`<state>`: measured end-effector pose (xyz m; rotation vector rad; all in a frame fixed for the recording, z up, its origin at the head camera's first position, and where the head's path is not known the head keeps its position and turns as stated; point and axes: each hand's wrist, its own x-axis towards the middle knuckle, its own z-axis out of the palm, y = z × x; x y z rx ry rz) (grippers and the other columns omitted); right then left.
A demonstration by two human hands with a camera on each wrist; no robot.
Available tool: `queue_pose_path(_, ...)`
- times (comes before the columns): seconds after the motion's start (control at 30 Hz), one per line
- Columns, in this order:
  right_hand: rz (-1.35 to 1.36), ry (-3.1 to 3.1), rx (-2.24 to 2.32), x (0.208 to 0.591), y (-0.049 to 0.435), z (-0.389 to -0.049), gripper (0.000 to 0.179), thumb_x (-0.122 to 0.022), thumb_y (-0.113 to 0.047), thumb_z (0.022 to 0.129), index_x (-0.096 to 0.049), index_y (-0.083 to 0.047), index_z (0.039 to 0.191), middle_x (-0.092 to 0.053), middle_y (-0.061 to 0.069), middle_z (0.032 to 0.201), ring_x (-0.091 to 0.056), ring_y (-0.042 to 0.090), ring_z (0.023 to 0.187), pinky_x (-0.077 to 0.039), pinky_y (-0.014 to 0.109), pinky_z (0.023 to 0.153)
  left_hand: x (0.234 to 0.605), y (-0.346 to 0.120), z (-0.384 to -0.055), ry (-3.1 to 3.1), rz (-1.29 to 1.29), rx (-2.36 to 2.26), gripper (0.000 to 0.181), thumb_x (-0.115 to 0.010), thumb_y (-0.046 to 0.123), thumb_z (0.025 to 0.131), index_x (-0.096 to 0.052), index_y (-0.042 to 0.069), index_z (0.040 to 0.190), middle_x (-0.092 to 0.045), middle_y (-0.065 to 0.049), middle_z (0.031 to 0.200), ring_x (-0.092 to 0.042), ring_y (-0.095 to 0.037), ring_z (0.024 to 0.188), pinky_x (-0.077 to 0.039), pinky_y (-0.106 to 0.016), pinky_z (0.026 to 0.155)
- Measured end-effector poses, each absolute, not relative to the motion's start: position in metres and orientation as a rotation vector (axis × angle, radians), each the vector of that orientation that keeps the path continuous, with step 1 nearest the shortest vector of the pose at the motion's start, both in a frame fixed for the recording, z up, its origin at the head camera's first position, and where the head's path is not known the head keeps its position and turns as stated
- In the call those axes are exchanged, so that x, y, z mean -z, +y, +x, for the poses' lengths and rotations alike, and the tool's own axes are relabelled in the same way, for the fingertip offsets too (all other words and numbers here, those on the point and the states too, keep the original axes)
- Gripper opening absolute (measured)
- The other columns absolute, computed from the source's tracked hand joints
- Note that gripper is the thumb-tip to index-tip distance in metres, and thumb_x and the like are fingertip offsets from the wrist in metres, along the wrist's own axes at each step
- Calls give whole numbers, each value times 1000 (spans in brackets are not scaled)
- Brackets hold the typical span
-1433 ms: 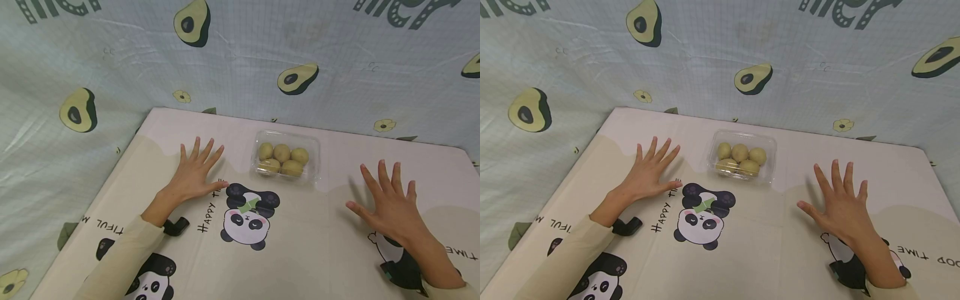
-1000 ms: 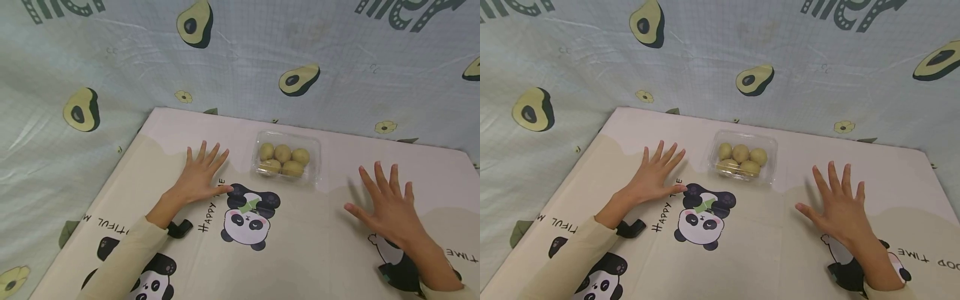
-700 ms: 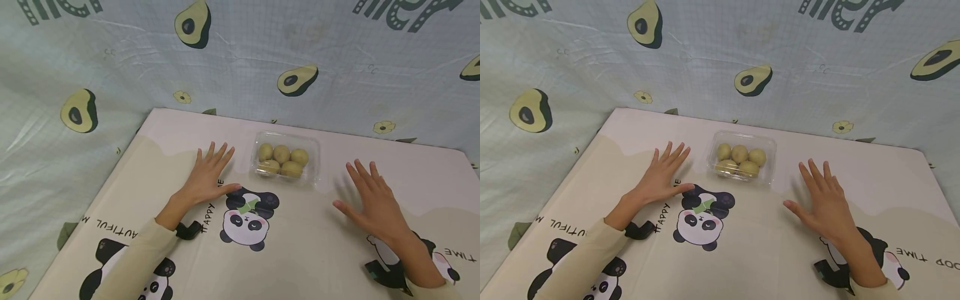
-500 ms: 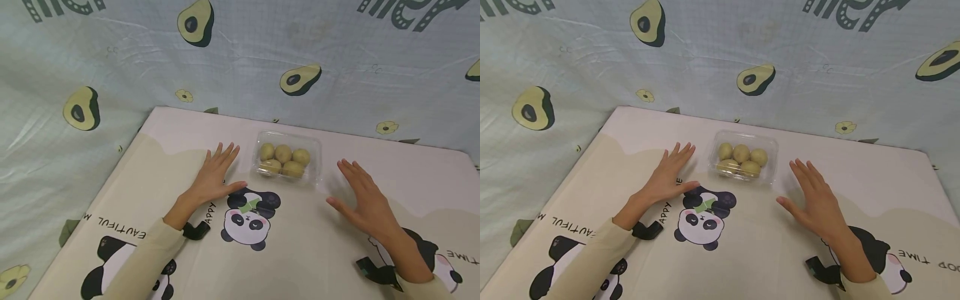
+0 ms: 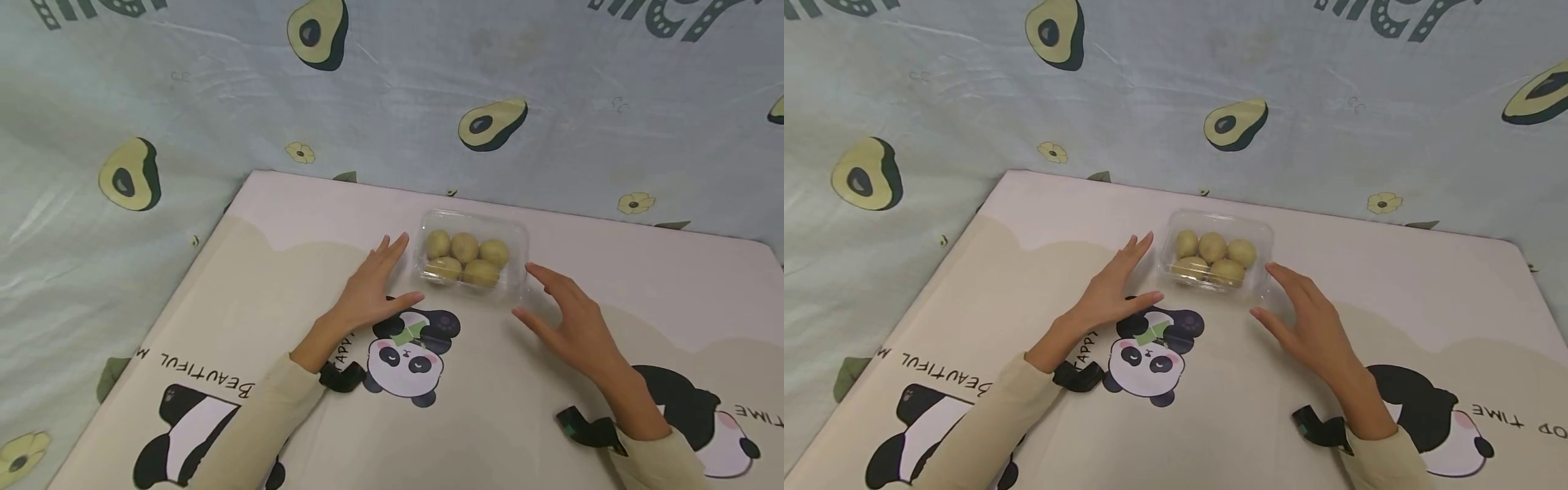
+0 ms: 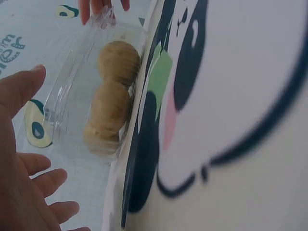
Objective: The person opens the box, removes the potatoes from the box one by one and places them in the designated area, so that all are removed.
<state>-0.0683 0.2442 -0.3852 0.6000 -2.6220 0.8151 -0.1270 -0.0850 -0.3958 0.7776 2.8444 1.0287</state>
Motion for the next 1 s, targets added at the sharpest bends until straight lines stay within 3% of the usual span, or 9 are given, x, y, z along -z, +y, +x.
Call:
queue_pose_path(0.17, 560, -2573, -795, 390, 238, -72, 75, -84, -6, 69, -52, -7, 137, -61, 18, 119, -62, 34, 97, -52, 49, 75, 399, -78, -124, 2787, 651, -1094, 96, -62, 57, 82, -13, 18, 155, -18, -13, 157, -18, -32, 143, -22, -53, 112)
queue_pose_path(0.27, 567, -2542, -758, 392, 234, -75, 74, -84, -5, 67, -55, -4, 134, -64, 20, 111, -64, 34, 91, -53, 50, 72, 402, -75, -123, 2739, 636, -1164, 93, -67, 46, 84, -15, 18, 155, -18, -13, 157, -19, -31, 142, -21, -50, 113)
queue_pose_path(0.47, 625, -2463, -740, 392, 228, -83, 72, -86, -1, 63, -58, -1, 130, -65, 22, 113, -64, 36, 97, -53, 50, 78, 408, -74, -123, 2642, 663, -1360, 87, -70, 35, 85, -20, 17, 154, -21, -3, 157, -21, -23, 142, -21, -44, 114)
queue_pose_path(0.6, 658, -2428, -758, 394, 227, -84, 59, -80, -24, 77, -59, -2, 129, -64, 20, 117, -63, 36, 101, -52, 46, 82, 410, -75, -125, 2608, 674, -1493, 82, -71, 28, 86, -25, 12, 152, -29, -4, 154, -26, -21, 141, -22, -42, 114)
queue_pose_path(0.73, 692, -2396, -760, 395, 224, -86, 60, -57, -48, 88, -61, -3, 128, -65, 17, 117, -64, 35, 101, -52, 44, 82, 413, -75, -127, 2566, 655, -1666, 77, -73, 18, 86, -32, 7, 149, -36, -7, 151, -31, -22, 138, -23, -39, 114)
queue_pose_path(0.83, 699, -2379, -751, 395, 221, -87, 62, -53, -53, 90, -62, -3, 126, -65, 17, 116, -64, 34, 100, -52, 40, 83, 415, -74, -128, 2527, 635, -1762, 74, -73, 14, 85, -34, 6, 148, -37, -8, 150, -33, -22, 138, -24, -37, 114)
queue_pose_path(1.0, 680, -2346, -790, 397, 219, -88, 63, -51, -57, 90, -65, -4, 122, -67, 16, 113, -64, 34, 99, -44, 19, 95, 416, -73, -130, 2450, 593, -1870, 69, -73, 7, 85, -38, 3, 145, -40, -12, 147, -38, -25, 135, -30, -33, 111)
